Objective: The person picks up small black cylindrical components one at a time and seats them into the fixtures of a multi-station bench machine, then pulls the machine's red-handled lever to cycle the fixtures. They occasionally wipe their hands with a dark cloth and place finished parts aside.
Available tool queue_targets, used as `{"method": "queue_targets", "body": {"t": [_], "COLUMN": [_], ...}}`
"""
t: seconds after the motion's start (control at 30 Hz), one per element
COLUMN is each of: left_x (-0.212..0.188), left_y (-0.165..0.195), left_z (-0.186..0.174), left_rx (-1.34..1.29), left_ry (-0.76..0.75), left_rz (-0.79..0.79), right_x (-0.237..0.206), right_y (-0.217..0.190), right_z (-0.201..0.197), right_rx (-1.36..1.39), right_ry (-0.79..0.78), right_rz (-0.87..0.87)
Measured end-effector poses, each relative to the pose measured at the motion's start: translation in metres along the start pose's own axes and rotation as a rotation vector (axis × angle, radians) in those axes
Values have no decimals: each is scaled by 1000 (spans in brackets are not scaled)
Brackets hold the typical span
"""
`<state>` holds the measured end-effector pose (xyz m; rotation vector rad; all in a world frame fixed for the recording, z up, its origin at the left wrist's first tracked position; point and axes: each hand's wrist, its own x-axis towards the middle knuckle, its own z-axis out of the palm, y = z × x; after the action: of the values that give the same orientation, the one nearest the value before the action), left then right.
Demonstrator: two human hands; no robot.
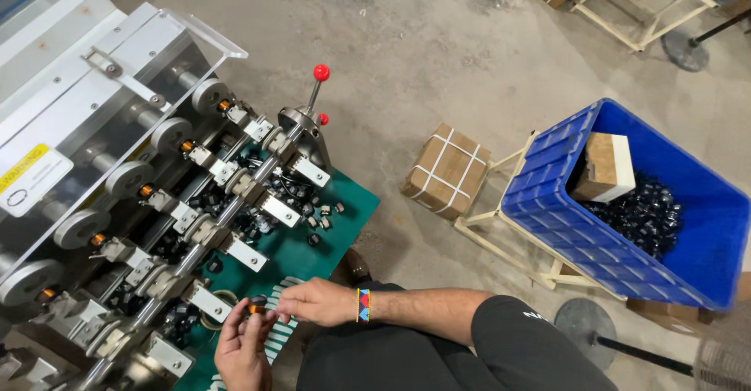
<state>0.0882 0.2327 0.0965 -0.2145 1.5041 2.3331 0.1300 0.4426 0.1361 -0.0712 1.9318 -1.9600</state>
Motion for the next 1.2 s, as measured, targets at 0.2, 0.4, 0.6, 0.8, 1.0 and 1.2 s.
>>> {"method": "queue_targets", "body": {"t": [0.2, 0.4, 0.6, 0.8, 1.0, 1.2], "left_x": [9, 12, 5, -4, -34, -60], "left_y": [16, -4, -36, -55, -60, -57], "left_z": [26, 61, 64, 50, 0, -38], "left_rx": [341, 396, -288, -278, -65, 63], "left_ry": [-348, 52, 157, 415, 501, 475], "left_rz": [-282, -96, -76, -2, 112, 119], "right_x": [10, 33, 25, 48, 118, 147], "right_y": [-8, -34, -38, 3, 95, 123], "right_z": [-74, -87, -62, -57, -70, -17], "right_rx": [-589, -768, -590, -610, -908, -858], "right_ry": [-32, -129, -133, -352, -192, 113], "right_rz": [-368, -375, -317, -240, 123, -49]}}
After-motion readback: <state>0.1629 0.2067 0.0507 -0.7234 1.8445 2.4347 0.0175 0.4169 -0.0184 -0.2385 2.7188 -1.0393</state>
